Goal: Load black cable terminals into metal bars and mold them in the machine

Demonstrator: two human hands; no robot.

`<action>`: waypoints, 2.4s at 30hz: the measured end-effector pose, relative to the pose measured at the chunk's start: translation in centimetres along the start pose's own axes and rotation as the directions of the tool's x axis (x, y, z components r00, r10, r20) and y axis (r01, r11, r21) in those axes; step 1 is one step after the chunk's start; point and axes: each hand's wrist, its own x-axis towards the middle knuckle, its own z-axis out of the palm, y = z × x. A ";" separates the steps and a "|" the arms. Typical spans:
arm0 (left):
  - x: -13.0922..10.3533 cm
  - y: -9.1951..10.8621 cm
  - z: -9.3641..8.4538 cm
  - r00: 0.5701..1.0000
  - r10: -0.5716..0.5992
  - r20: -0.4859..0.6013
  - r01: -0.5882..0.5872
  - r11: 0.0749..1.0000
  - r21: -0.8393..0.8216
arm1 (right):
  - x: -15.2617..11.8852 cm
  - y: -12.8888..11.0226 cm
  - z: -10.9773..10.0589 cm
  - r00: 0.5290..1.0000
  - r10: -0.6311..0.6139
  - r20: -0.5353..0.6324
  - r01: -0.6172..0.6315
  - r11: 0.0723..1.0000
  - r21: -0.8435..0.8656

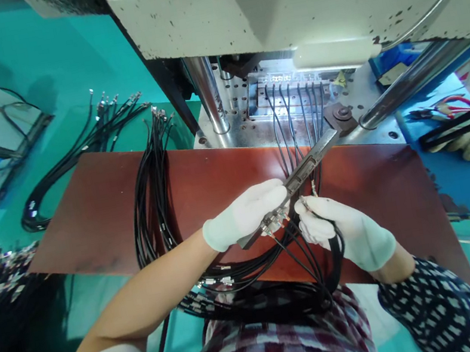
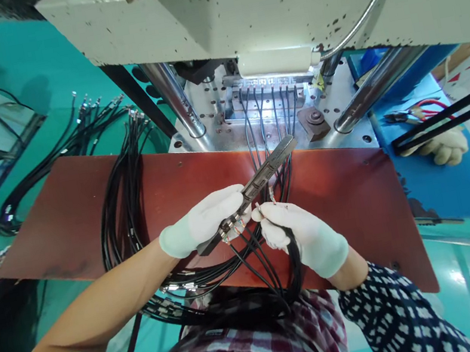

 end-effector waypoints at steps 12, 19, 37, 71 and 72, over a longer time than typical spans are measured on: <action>-0.8 0.3 0.8 0.999 -0.035 -0.034 0.040 0.983 0.180 | -0.2 -1.7 2.8 0.901 -0.320 -0.292 0.065 0.767 -0.639; -0.8 0.2 1.3 0.995 0.064 -0.076 -0.031 0.927 0.374 | 0.0 -0.9 2.2 0.925 -0.283 -0.252 0.064 0.774 -0.631; -0.6 -0.1 1.4 0.995 0.025 -0.092 -0.001 0.967 0.253 | -0.3 -1.6 1.8 0.958 -0.254 -0.136 0.084 0.698 -0.711; -0.6 0.4 0.3 0.997 -0.066 -0.034 0.067 0.997 0.034 | -3.6 -0.7 -0.7 0.971 -0.136 -0.197 0.159 0.982 0.106; -0.5 0.4 0.4 0.997 -0.069 -0.019 0.070 0.997 0.034 | -3.1 -0.7 -0.7 0.972 -0.112 -0.206 0.130 0.988 0.079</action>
